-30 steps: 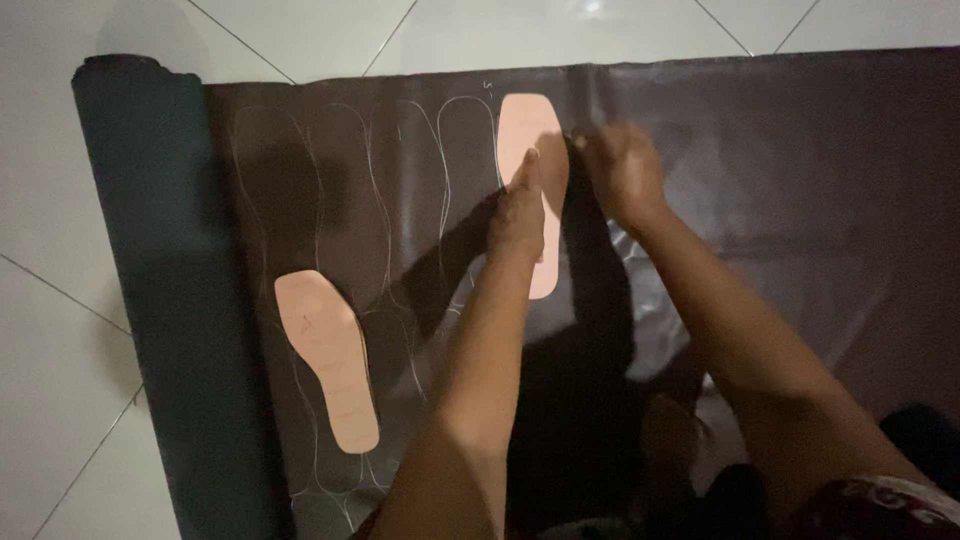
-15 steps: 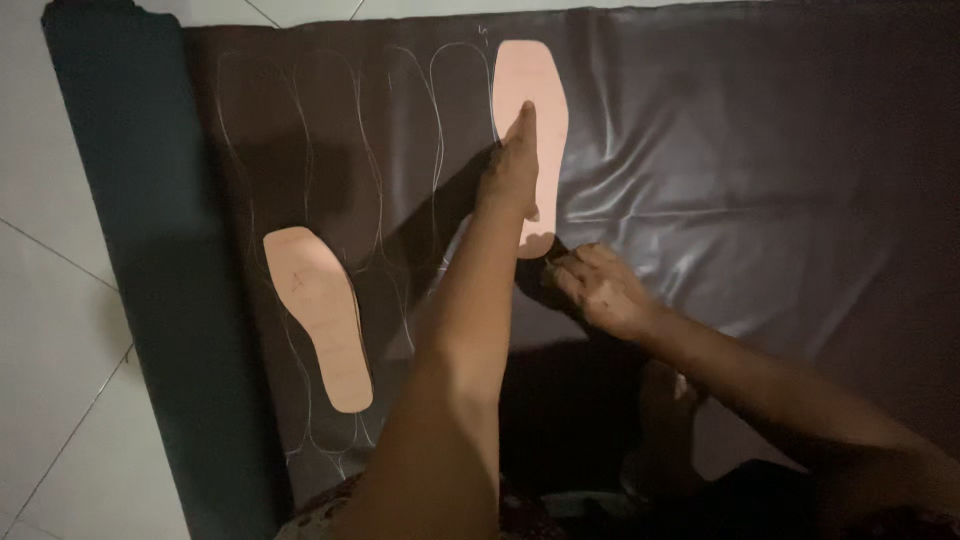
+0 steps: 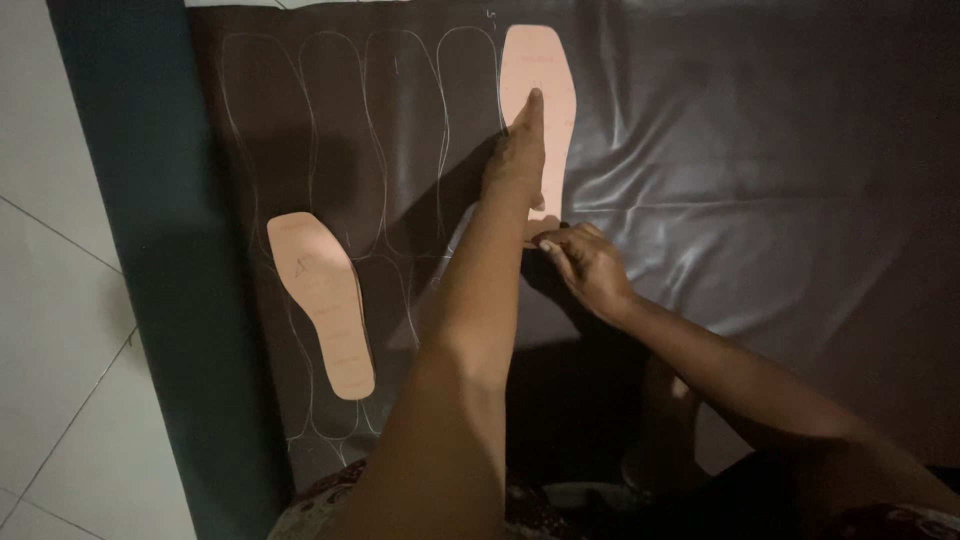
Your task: The person places a pink shoe insole template on a dark brown sheet of material and traces its outline with a white marking tool. They repeat this process multiple times, creating several insole outlines on the material.
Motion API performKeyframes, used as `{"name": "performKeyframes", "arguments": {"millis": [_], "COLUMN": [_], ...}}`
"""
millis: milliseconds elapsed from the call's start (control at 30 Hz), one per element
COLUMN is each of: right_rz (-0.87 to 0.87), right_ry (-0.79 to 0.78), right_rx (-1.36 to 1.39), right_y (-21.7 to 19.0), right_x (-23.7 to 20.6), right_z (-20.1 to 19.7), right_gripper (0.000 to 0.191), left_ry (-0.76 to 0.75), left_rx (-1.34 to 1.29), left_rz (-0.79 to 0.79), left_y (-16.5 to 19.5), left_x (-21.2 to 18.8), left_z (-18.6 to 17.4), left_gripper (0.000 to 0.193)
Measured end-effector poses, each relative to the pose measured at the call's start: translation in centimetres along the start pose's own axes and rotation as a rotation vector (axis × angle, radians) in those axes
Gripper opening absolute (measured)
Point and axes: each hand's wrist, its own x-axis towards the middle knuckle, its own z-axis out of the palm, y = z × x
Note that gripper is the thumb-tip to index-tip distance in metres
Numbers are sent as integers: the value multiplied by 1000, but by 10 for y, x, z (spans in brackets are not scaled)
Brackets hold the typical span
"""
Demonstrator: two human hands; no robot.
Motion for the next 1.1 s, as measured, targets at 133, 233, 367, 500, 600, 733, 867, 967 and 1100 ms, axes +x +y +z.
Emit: {"name": "performKeyframes", "arguments": {"millis": [133, 233, 367, 500, 600, 733, 867, 967, 1100], "right_rz": [-35, -29, -46, -74, -121, 110, 29, 230, 508], "right_ry": [1, -19, -25, -41, -39, -86, 79, 245, 94], "right_rx": [-12, -22, -42, -79, -119, -130, -250, 134, 35], "right_y": [1, -1, 0, 8, 21, 42, 54, 63, 85], "right_x": [0, -1, -2, -9, -13, -4, 6, 8, 20], "right_z": [1, 1, 2, -2, -13, -29, -36, -36, -27], "right_gripper": [8, 9, 8, 8, 7, 9, 13, 28, 45], "left_ry": [12, -56, -55, -81, -9, -35, -69, 88, 368], "left_rx": [-150, -441, -267, -445, -46, -457, -404, -335, -82], "left_rz": [-29, -211, -148, -208, 2, -137, -181, 34, -108], "left_y": [-4, 2, 12, 8, 2, 0, 0, -3, 1], "left_x": [2, -4, -14, -15, -9, -5, -9, -19, -35], "left_z": [3, -4, -14, -11, -5, -3, -6, -3, 15], "left_gripper": [105, 67, 80, 77, 129, 79, 79, 85, 122]}}
